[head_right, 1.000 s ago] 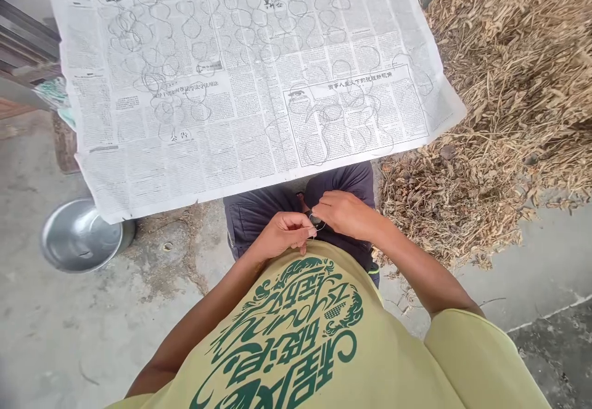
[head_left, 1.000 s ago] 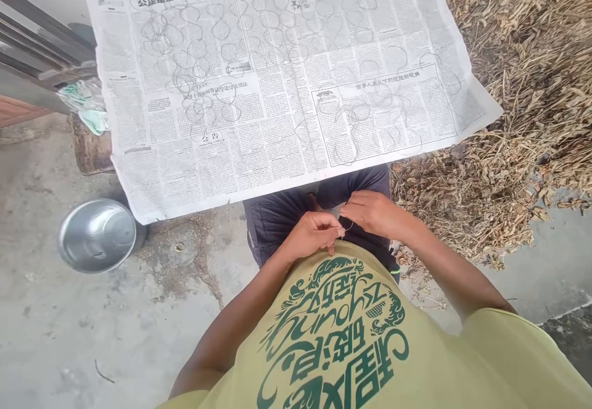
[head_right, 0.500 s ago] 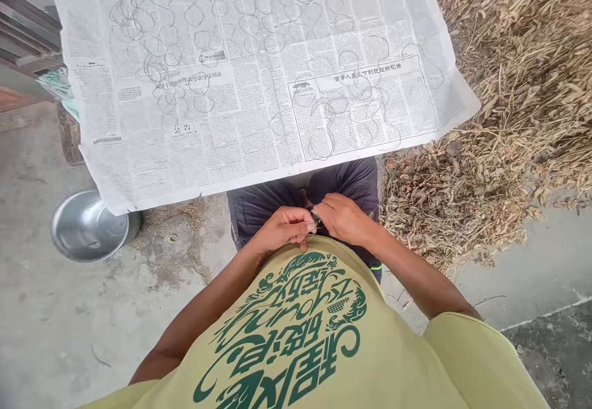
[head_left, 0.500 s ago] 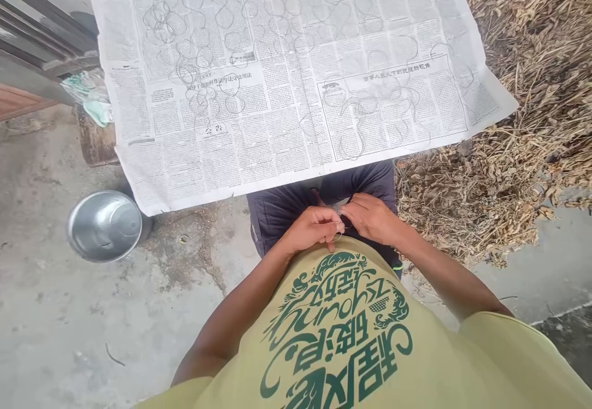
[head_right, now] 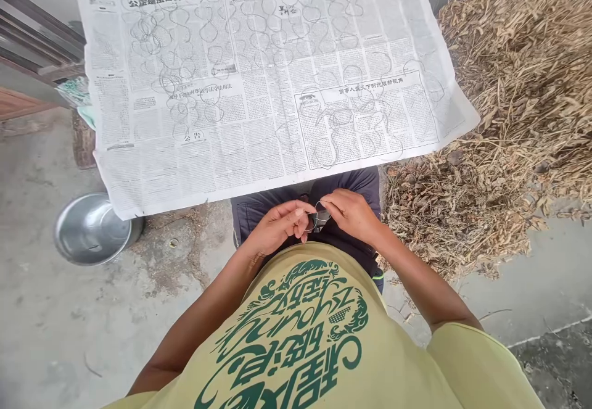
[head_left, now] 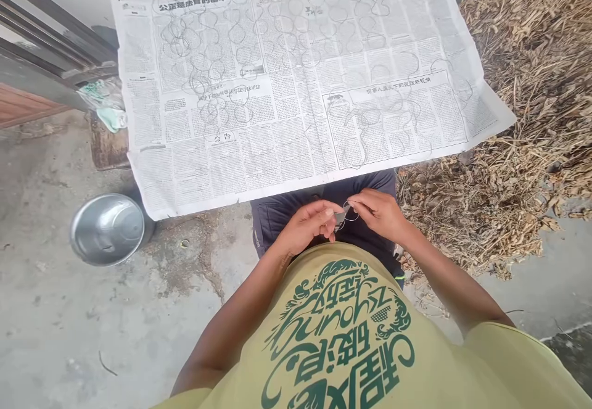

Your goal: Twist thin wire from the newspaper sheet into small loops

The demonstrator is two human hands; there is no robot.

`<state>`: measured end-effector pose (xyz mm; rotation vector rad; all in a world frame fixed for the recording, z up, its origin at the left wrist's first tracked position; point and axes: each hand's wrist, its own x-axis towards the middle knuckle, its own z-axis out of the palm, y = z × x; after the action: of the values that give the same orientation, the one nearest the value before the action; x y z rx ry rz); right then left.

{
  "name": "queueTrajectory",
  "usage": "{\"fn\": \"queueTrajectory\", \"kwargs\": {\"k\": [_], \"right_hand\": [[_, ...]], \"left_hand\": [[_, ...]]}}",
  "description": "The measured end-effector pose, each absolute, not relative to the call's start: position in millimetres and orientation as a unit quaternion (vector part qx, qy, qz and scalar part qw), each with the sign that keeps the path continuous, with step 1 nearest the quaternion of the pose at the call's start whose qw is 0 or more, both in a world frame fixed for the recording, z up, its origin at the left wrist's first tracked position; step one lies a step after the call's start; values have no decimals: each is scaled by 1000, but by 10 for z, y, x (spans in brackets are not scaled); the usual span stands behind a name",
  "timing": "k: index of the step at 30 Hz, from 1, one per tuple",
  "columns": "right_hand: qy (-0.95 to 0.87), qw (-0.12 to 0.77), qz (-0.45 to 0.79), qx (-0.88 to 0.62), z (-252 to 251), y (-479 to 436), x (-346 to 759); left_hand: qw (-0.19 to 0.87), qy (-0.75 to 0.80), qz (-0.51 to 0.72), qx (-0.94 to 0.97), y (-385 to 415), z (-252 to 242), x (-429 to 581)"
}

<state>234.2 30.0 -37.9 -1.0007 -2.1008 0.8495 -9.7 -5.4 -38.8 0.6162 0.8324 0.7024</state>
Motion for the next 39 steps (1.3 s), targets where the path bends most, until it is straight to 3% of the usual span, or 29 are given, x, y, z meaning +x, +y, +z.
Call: {"fn": "queueTrajectory", "kwargs": {"k": [5,18,39], "right_hand": [[-796,339,322,-384,-329,315,2329],[-830,321,307,-337,-360,315,2262],[-795,331,350,-369,-356,269,2152]], "left_hand": [[788,423,366,256,-113,-332,-31],[749,463,323,346,-37,-332,-114],[780,483,259,303,77,-262,-175]]}}
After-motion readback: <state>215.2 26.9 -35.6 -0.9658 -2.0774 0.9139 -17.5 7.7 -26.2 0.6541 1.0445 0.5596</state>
